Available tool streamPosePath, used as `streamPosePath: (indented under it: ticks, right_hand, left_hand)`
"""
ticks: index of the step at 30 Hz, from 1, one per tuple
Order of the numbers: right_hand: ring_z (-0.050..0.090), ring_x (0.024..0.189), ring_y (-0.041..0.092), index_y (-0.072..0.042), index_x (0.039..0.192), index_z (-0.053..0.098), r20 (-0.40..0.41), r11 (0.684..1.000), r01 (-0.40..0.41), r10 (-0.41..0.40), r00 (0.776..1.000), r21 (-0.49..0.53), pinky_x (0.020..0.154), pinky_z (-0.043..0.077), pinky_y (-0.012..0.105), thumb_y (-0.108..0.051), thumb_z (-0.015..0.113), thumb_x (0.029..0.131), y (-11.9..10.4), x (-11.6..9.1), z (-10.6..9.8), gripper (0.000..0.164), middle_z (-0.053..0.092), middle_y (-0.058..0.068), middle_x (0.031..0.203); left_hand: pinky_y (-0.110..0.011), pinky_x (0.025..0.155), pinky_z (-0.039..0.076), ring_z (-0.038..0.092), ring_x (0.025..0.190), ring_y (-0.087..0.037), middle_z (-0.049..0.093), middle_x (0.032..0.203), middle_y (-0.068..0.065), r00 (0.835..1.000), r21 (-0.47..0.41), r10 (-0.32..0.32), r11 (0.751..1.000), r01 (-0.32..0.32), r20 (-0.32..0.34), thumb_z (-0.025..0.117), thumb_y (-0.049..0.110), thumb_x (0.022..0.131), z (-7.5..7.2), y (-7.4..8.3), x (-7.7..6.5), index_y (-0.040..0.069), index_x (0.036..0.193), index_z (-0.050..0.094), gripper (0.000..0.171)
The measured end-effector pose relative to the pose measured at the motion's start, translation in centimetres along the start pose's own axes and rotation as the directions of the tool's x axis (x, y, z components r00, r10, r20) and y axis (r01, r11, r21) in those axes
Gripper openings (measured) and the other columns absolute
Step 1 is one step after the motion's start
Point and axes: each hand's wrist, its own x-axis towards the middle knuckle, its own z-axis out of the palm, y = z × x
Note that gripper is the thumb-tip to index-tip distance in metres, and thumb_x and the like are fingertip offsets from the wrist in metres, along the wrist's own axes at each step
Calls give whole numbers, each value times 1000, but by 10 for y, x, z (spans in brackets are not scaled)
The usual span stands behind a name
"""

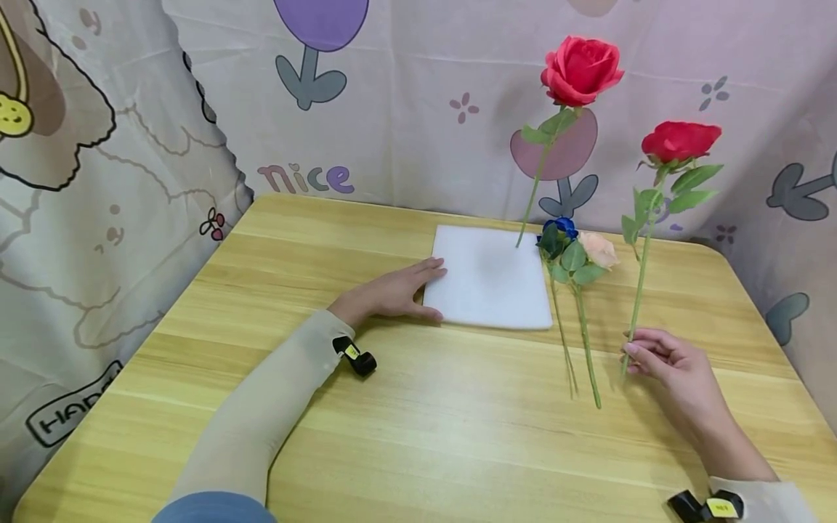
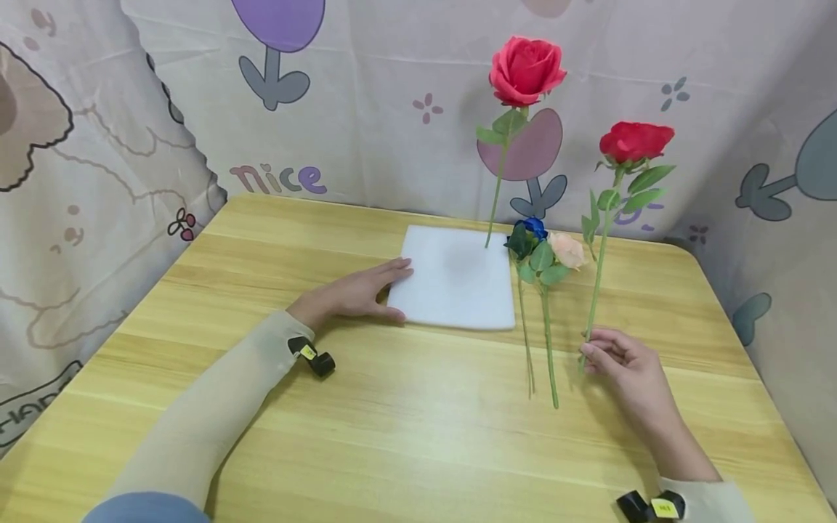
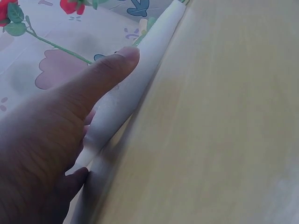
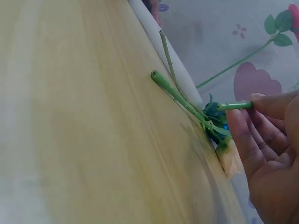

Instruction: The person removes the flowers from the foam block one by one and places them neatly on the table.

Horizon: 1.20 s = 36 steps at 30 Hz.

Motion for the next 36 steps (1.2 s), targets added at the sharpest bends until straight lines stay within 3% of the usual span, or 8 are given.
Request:
streamPosePath:
  ticks: [7,16,25,36]
  right_hand:
    - [66,81,8,4,111,59,29,991,-127,128,991,-53,66,57,24,1,61,95,3,-14,-9,16,69,2,94]
    - [65,88,10,-5,112,61,160,979,-205,206,965,-22,71,57,26,7,52,98,10,-28,-34,20,67,5,98]
    - [64,88,12,-3,112,58,219,945,-326,324,920,-27,73,58,28,3,50,100,13,-32,-42,16,64,5,99]
    - [64,90,14,-2,114,57,379,925,-380,343,859,25,77,57,30,4,43,103,15,-30,-49,19,63,6,100]
  left_hand:
    - [-36,119,13,5,149,-15,4,164,2,1000,-2,2,1000,-2,-4,57,76,80,0,-1,1,14,158,18,106]
    - [-35,119,14,6,148,-15,5,164,2,1000,9,-7,1000,7,-5,57,76,80,-1,1,0,15,158,18,107]
    - [-35,119,14,6,148,-15,5,164,1,1000,2,-3,1000,3,-7,57,76,80,0,1,-1,14,158,18,106]
    - [-36,119,13,3,148,-14,2,164,3,1000,7,-11,1000,11,8,55,77,80,-1,0,0,16,158,16,107]
